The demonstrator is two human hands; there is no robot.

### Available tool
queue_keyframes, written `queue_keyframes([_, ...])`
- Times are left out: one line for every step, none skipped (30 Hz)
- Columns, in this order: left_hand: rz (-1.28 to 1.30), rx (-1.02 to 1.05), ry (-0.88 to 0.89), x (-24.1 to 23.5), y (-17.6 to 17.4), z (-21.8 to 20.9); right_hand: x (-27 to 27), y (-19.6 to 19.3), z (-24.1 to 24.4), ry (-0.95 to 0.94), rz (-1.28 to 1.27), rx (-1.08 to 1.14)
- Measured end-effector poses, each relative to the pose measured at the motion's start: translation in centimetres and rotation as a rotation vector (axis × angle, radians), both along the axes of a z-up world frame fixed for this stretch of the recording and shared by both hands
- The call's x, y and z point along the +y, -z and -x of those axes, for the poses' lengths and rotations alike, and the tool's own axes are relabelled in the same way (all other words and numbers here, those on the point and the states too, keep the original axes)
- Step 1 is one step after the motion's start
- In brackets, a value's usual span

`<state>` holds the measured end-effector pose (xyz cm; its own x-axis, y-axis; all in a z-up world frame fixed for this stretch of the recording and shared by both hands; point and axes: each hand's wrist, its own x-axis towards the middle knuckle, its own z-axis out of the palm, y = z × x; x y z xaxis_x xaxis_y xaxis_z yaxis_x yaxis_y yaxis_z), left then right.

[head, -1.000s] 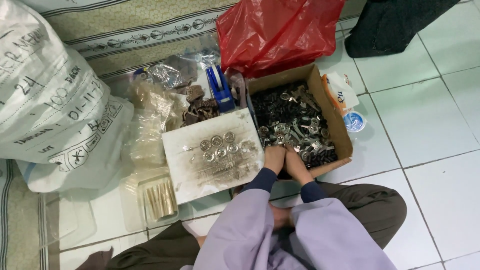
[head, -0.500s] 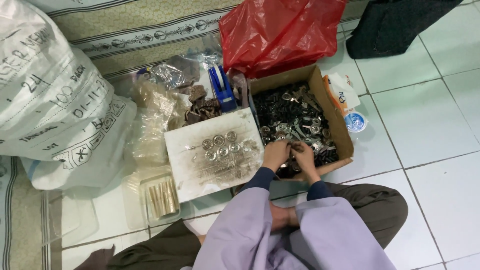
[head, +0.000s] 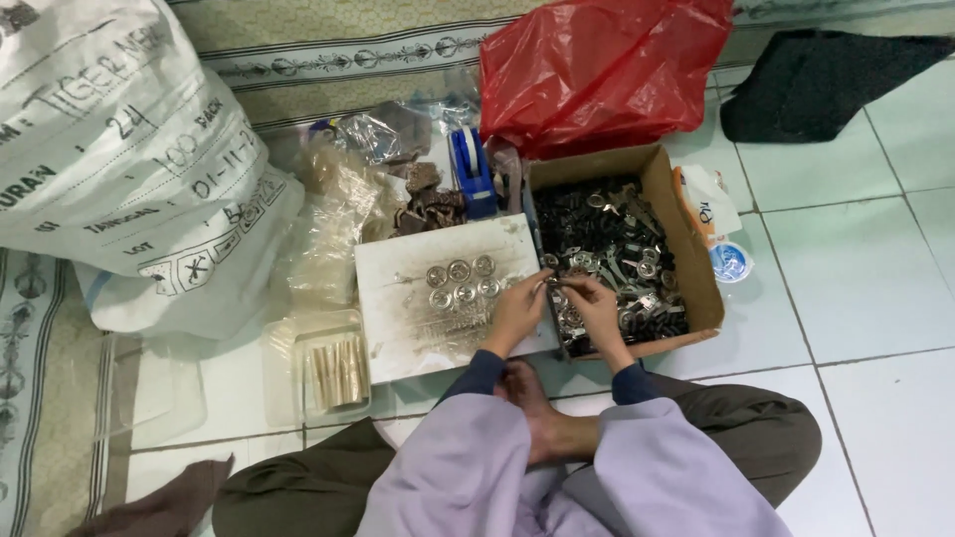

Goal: The person is sitting on the floor, picking up small metal buckles from a box and packing them into a small plastic bag.

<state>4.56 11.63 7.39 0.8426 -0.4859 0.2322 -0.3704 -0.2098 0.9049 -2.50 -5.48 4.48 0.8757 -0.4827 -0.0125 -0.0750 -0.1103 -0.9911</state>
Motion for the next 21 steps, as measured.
queue_keyframes([-0.002, -0.001, -0.007, 1.9, -0.5, -0.4, 1.7, -1.4, -0.5, -0.007, -0.002, -0.001])
queue_keyframes([-0.052, -0.058, -0.081, 3.8, -0.9, -0.8, 3.4, -2.8, -0.9, -0.065, 0.146, -0.007])
queue_keyframes([-0.102, -0.112, -0.157, 5.7, -1.4, -1.1, 5.1, -4.3, -1.3, -0.125, 0.295, -0.013])
queue_keyframes([-0.103, -0.111, -0.167, 7.1, -1.5, -1.2, 6.1, -3.9, -1.7, -0.135, 0.294, -0.014])
queue_keyframes([-0.179, -0.073, -0.197, 8.5, -1.6, -1.4, 7.2, -3.5, -2.1, -0.172, 0.504, -0.061])
queue_keyframes([-0.254, -0.033, -0.228, 9.9, -1.6, -1.5, 8.3, -3.0, -2.6, -0.208, 0.714, -0.112])
queue_keyframes([-0.255, -0.029, -0.238, 10.8, -1.2, -1.4, 8.8, -2.3, -2.6, -0.219, 0.714, -0.114])
queue_keyframes([-0.311, 0.0, -0.244, 11.6, -0.8, -1.3, 9.2, -1.5, -2.7, -0.253, 0.791, -0.14])
queue_keyframes([-0.367, 0.029, -0.248, 12.4, -0.4, -1.2, 9.6, -0.7, -2.9, -0.285, 0.867, -0.166])
queue_keyframes([-0.368, 0.032, -0.256, 12.5, 0.7, -1.1, 9.5, -0.3, -2.7, -0.293, 0.866, -0.169])
queue_keyframes([-0.44, -0.06, -0.253, 12.5, 1.8, -1.1, 9.4, 0.1, -2.5, -0.326, 0.905, -0.226])
queue_keyframes([-0.513, -0.151, -0.25, 12.5, 2.9, -1.1, 9.3, 0.5, -2.4, -0.359, 0.944, -0.285])
queue_keyframes([-0.512, -0.145, -0.254, 12.4, 3.3, -1.0, 9.4, 0.1, -2.5, -0.366, 0.945, -0.283])
queue_keyframes([-0.551, -0.185, -0.262, 12.2, 3.7, -0.9, 9.4, -0.3, -2.5, -0.359, 0.884, -0.293])
queue_keyframes([-0.585, -0.229, -0.27, 11.8, 4.0, -1.1, 9.2, -0.9, -2.9, -0.349, 0.828, -0.306])
queue_keyframes([-0.581, -0.227, -0.274, 11.7, 3.9, -1.1, 9.3, -1.1, -3.0, -0.354, 0.833, -0.306])
queue_keyframes([-0.59, -0.242, -0.292, 11.8, 3.8, -1.0, 9.5, -1.2, -3.1, -0.338, 0.848, -0.252])
queue_keyframes([-0.6, -0.258, -0.311, 11.8, 3.6, -0.9, 9.7, -1.4, -3.2, -0.321, 0.863, -0.197])
queue_keyframes([-0.601, -0.254, -0.314, 11.7, 3.9, -0.8, 10.1, -2.1, -3.2, -0.327, 0.862, -0.196])
queue_keyframes([-0.641, -0.3, -0.314, 11.6, 4.3, -0.7, 10.5, -2.7, -3.3, -0.36, 0.913, -0.089])
queue_keyframes([-0.683, -0.347, -0.311, 11.6, 4.5, -0.6, 10.9, -3.4, -3.3, -0.39, 0.962, 0.021])
